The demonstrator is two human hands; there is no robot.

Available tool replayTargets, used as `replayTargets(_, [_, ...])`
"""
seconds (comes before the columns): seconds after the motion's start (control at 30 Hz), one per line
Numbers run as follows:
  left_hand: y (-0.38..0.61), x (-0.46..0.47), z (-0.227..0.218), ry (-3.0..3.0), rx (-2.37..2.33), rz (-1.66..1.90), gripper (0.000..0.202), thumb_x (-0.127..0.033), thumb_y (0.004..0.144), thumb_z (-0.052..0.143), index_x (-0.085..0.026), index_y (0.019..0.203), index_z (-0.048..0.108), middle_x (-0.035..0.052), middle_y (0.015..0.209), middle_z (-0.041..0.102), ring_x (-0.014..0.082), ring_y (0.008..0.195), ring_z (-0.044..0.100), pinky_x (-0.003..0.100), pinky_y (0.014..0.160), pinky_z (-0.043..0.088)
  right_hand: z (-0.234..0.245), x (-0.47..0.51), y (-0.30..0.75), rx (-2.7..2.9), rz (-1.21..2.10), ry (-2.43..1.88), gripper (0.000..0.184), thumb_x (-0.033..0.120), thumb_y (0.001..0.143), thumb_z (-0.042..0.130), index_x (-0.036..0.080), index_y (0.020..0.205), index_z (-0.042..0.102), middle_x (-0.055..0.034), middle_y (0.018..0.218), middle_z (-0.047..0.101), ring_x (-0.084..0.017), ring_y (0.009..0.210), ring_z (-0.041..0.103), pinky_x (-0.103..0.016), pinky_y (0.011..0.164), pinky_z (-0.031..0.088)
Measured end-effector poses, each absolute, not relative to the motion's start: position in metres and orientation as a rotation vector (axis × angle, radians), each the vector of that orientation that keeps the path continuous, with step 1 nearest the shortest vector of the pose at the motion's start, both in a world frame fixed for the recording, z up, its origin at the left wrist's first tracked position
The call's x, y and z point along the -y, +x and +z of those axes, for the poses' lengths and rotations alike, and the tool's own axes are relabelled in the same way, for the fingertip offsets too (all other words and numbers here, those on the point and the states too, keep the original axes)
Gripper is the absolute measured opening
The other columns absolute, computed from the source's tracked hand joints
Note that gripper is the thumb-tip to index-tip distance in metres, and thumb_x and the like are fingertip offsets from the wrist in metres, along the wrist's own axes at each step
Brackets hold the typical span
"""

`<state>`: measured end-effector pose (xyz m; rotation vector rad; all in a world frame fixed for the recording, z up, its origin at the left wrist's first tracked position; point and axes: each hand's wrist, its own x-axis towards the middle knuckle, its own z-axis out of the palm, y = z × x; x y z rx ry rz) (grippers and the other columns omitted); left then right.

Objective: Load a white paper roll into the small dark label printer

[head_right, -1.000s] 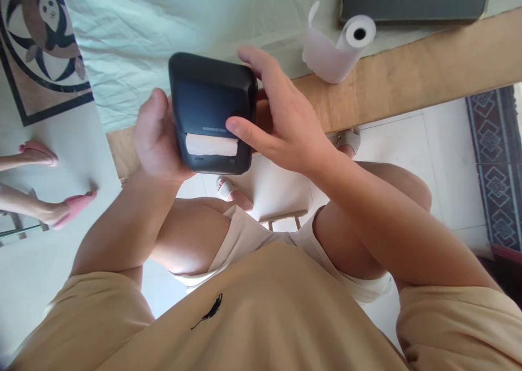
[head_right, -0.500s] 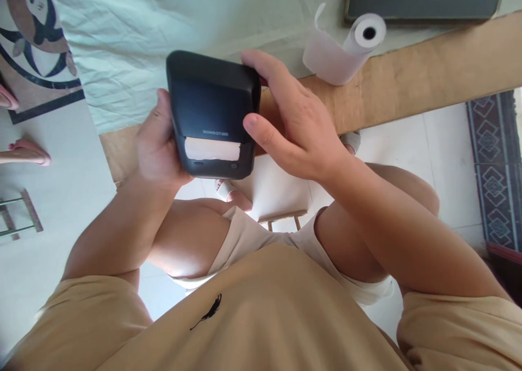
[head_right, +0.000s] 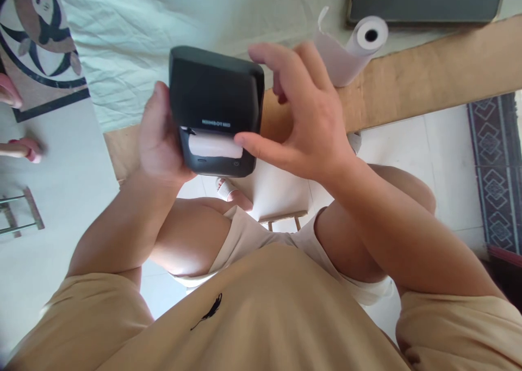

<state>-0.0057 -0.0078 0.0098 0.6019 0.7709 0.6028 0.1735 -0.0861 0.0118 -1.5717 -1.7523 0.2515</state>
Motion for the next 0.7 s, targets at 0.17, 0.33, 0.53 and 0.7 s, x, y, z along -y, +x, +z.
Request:
replayTargets(0.17, [-0.011, 0.007, 0.0, 0.693, -0.601, 0.629, 0.026, -0.038, 0.094, 0.053, -0.02, 0.098, 0.071, 0.0064, 0.096, 0.071, 0.0255, 0.127, 0.059, 0.033, 0.105, 0.051, 0.021, 0.087, 0.165, 1.526, 0.38, -1.483, 0.034, 0.048, 0.087, 0.059, 0.022, 0.105, 0.049, 0.0029, 0.086, 0.054, 0.004, 0.052, 0.039, -0.019, 0.05, 0.031])
replayTargets(0.33, [-0.012, 0.008, -0.002, 0.674, -0.596, 0.62, 0.03, -0.04, 0.096, 0.048, -0.019, 0.097, 0.069, 0.0073, 0.094, 0.068, 0.025, 0.119, 0.064, 0.037, 0.104, 0.053, 0.026, 0.083, 0.161, 1.45, 0.388, -1.396, 0.023, 0.039, 0.094, 0.051, 0.019, 0.097, 0.042, 0.0013, 0.096, 0.051, 0.002, 0.064, 0.055, -0.018, 0.051, 0.038])
replayTargets(0.53, [-0.013, 0.008, -0.003, 0.69, -0.623, 0.592, 0.033, -0.045, 0.093, 0.055, -0.02, 0.112, 0.067, 0.0073, 0.106, 0.068, 0.0269, 0.121, 0.06, 0.036, 0.099, 0.054, 0.033, 0.083, 0.161, 1.369, 0.334, -1.458, 0.011, 0.026, 0.095, 0.049, 0.017, 0.089, 0.048, -0.0014, 0.095, 0.054, -0.009, 0.095, 0.068, -0.022, 0.061, 0.048])
replayTargets(0.7, [-0.016, 0.009, -0.005, 0.847, -0.556, 0.554, 0.04, -0.052, 0.088, 0.064, -0.021, 0.113, 0.067, 0.0066, 0.112, 0.068, 0.03, 0.13, 0.053, 0.036, 0.1, 0.054, 0.027, 0.084, 0.161, 1.562, 0.236, -1.534, 0.009, 0.026, 0.089, 0.056, 0.018, 0.089, 0.051, 0.0033, 0.091, 0.065, -0.004, 0.073, 0.063, -0.023, 0.055, 0.039])
